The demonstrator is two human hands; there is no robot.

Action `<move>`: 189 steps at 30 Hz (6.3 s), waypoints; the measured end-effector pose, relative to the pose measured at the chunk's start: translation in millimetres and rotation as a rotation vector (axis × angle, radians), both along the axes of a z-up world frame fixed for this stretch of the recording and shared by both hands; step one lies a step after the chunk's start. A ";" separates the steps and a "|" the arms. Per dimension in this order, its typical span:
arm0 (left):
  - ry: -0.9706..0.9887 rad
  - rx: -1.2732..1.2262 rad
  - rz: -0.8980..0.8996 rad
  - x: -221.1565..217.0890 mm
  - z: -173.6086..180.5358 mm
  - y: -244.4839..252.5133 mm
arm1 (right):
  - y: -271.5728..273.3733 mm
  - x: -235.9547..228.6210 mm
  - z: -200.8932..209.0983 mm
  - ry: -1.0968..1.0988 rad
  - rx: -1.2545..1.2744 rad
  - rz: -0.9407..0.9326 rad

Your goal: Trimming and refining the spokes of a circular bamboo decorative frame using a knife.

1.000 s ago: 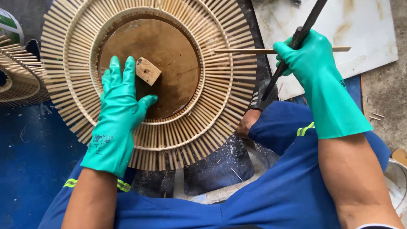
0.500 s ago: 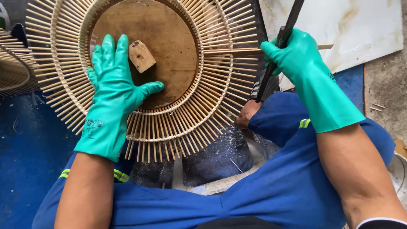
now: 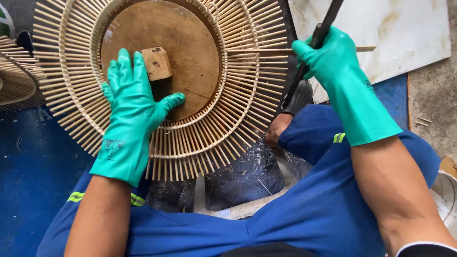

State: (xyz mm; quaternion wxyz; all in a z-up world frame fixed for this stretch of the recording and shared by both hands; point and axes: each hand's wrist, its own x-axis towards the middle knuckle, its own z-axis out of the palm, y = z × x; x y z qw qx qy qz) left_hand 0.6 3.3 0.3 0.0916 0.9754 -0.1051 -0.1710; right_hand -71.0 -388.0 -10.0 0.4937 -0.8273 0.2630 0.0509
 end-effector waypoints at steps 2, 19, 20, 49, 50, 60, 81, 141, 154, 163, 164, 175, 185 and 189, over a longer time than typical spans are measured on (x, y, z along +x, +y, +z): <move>0.022 0.011 0.005 3.2 -3.1 2.9 | 3.1 -0.3 -3.7 -0.003 0.046 0.011; -0.119 -0.061 -0.209 1.1 -32.9 41.8 | -6.4 -0.5 8.6 -0.004 0.025 -0.009; -0.115 -0.060 -0.211 -2.2 -26.2 32.9 | -5.9 -1.0 6.6 -0.001 0.026 -0.011; -0.118 -0.141 -0.005 -1.3 -16.8 3.7 | 23.1 -59.0 114.7 -0.231 0.128 0.040; -0.125 -0.142 0.004 -1.6 -12.4 -0.1 | 29.6 -59.8 110.3 -0.237 0.128 0.050; -0.095 -0.132 -0.003 -0.9 -23.9 9.1 | 61.7 -74.0 96.5 -0.405 0.243 0.144; -0.022 -0.076 0.043 5.5 -5.2 -8.6 | -15.0 -24.1 42.9 -0.103 0.016 -0.132; 0.034 -0.093 0.063 16.2 5.1 -25.1 | -17.5 -10.9 8.3 -0.030 0.010 -0.101; 0.014 -0.064 0.001 19.5 -6.7 -15.9 | 1.2 -7.9 9.8 0.094 0.009 -0.046; -0.041 -0.145 -0.090 12.5 -15.1 0.3 | -13.1 -3.8 28.6 -0.066 -0.014 -0.086; -0.042 -0.144 -0.092 10.6 -12.0 -5.5 | -13.0 -2.8 26.0 -0.066 -0.013 -0.088; 0.091 -0.021 0.060 12.1 -2.5 -22.7 | -5.5 1.8 9.8 0.056 -0.040 -0.044; 0.055 -0.098 -0.014 15.9 -16.8 -8.5 | -2.4 -18.4 46.0 0.053 -0.164 -0.042; 0.110 -0.083 0.048 8.4 -2.1 -24.6 | 14.3 -49.4 104.1 -0.278 0.147 -0.056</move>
